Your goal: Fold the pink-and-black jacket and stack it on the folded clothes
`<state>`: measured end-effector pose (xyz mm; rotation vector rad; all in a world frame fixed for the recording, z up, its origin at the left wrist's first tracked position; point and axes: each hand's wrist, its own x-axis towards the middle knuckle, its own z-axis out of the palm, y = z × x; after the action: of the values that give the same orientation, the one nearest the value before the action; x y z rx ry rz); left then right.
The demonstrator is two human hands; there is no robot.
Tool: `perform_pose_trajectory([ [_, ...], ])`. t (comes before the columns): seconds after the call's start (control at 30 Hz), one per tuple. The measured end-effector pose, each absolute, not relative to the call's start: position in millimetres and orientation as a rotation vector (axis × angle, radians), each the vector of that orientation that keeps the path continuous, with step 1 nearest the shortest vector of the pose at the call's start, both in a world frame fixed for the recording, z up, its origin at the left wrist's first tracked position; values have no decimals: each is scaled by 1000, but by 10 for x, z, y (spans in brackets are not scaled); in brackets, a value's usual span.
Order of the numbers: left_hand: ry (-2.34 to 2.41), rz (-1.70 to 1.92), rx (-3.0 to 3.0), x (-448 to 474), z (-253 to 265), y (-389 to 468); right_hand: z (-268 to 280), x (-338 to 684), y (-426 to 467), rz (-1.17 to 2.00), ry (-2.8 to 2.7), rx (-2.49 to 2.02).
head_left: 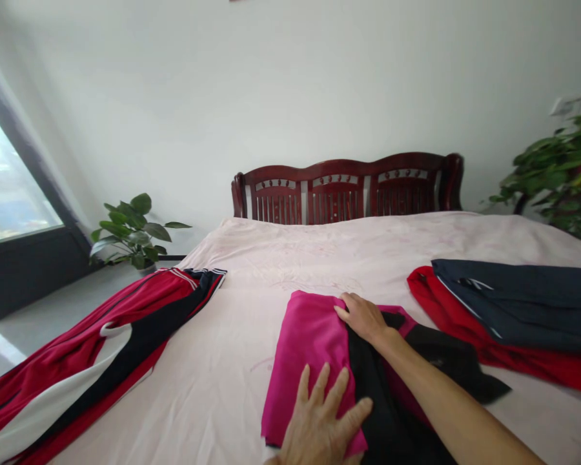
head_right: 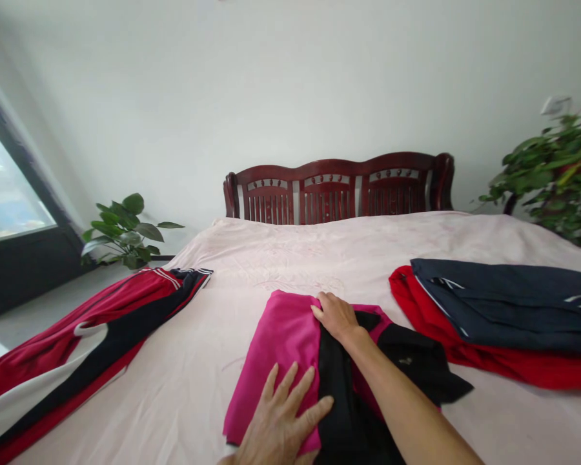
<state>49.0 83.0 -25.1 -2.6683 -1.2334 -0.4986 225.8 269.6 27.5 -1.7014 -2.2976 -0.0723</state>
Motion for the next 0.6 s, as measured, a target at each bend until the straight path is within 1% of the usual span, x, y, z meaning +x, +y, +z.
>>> perform_pose_trajectory([
  [0.13, -1263, -514, -2638, 556, -268, 812, 352, 2247, 2733, -149, -2251, -1586],
  [0.3, -1267, -514, -2649, 618, -393, 791, 141, 2312, 2701, -51, -2292, -1728],
  [0.4, -1215, -528, -2665, 590, -428, 805, 120, 2353, 2687, -32, -2266, -1761],
  [0.53, -1106, -591, -2803, 423, -268, 846, 300, 2348, 2641, 15, -2175, -1807],
  [0.6, -1290, -769, -2791, 272, -133, 895, 390, 2300, 2526, 32, -2138, -1806],
])
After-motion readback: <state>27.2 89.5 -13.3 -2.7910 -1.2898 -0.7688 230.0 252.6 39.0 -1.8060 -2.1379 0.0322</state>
